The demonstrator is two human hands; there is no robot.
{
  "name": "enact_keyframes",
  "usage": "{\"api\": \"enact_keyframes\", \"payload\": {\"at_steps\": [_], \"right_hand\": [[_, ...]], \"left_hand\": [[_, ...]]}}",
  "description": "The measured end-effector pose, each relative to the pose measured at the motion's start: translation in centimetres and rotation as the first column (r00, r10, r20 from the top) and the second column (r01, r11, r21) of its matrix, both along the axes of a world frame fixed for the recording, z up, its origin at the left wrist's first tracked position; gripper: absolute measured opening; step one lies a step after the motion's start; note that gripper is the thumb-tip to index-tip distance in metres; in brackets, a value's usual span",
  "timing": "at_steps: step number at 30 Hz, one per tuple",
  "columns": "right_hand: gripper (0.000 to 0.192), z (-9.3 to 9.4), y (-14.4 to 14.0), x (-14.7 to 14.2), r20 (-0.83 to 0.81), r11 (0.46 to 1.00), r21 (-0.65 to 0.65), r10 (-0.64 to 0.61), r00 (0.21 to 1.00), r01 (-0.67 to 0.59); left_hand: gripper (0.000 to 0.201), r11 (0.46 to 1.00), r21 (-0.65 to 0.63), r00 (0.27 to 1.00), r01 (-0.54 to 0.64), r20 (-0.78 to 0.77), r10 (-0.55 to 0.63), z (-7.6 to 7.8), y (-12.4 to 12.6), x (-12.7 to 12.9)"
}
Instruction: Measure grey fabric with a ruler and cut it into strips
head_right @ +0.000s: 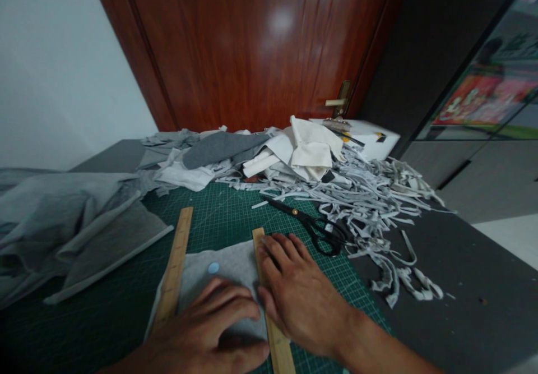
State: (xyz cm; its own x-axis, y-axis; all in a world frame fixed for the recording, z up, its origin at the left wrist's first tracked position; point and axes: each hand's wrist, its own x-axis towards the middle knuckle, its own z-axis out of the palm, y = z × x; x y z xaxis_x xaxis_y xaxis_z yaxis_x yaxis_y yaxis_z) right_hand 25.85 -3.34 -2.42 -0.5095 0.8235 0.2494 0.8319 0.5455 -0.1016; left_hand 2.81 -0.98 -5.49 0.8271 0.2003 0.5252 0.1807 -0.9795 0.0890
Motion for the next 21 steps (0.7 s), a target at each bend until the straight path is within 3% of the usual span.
{"api": "enact_keyframes", "payload": {"at_steps": [3, 9, 14, 18, 21], "right_hand": [[0.054, 0.0, 0.2, -0.2, -0.014, 1.000, -0.010, 0.004, 1.000, -0.004], [0.056, -0.4, 0.3, 0.1, -0.044, 1.000, -0.014, 0.008, 0.999, -0.008], [0.057, -0.8, 0.5, 0.8, -0.057, 0.999, -0.025, 0.032, 0.998, -0.034], [0.058, -0.9, 0.5, 0.9, -0.081, 0.999, -0.022, 0.033, 0.996, -0.034], [0.057, -0.9, 0.4, 0.8, -0.098, 0.999, -0.012, 0.032, 0.995, -0.033]], "left_hand": [[0.016, 0.997, -0.062, 0.999, -0.045, -0.019, 0.044, 0.3, -0.2, -0.1], [0.020, 0.996, -0.090, 0.992, 0.011, -0.127, -0.023, 1.7, 0.2, -0.7], [0.023, 0.996, -0.092, 0.991, 0.008, -0.135, -0.021, 1.3, 0.3, -0.8], [0.015, 0.997, -0.068, 0.998, -0.023, -0.062, 0.019, 0.7, 0.1, -0.4], [0.019, 0.986, -0.096, 0.988, -0.138, -0.085, 0.130, 0.9, -0.5, -0.1]]}}
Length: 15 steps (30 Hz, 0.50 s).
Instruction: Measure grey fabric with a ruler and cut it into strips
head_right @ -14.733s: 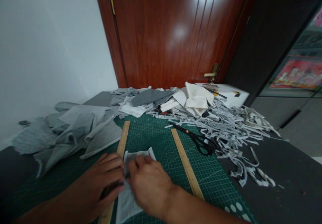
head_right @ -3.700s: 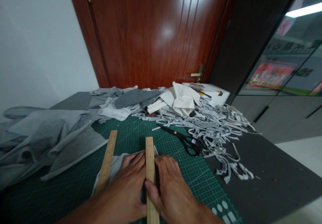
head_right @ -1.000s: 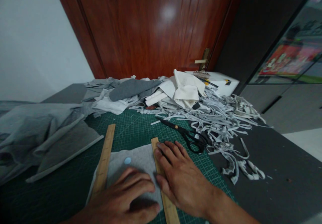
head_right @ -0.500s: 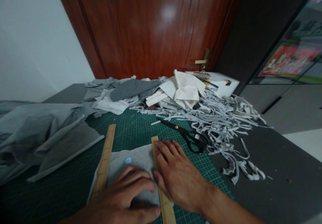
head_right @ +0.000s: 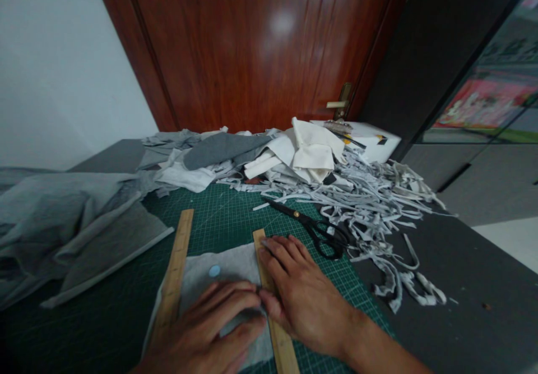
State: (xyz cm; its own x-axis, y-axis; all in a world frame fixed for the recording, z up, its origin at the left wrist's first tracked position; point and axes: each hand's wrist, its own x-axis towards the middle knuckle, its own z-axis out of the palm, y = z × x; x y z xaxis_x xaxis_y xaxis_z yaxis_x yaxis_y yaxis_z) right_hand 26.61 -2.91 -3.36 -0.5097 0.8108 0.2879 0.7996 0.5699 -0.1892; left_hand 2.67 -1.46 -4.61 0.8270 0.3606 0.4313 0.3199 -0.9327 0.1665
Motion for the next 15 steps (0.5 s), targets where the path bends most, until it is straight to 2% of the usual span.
{"api": "enact_keyframes", "payload": {"at_steps": [4, 7, 15], "right_hand": [[0.057, -0.03, -0.03, -0.04, -0.021, 1.000, -0.001, -0.006, 1.000, 0.006], [0.056, -0.02, 0.04, -0.02, -0.019, 1.000, -0.005, -0.010, 1.000, 0.009], [0.055, 0.28, 0.21, -0.23, -0.033, 1.000, 0.000, -0.017, 0.999, 0.017]], "left_hand": [[0.048, 0.987, -0.035, 0.982, -0.159, -0.108, 0.155, 0.54, -0.45, -0.18], [0.059, 0.986, -0.009, 0.974, -0.166, -0.155, 0.163, 0.55, -0.41, -0.37], [0.059, 0.987, 0.029, 0.978, -0.159, -0.131, 0.161, 0.45, -0.38, -0.60]]}}
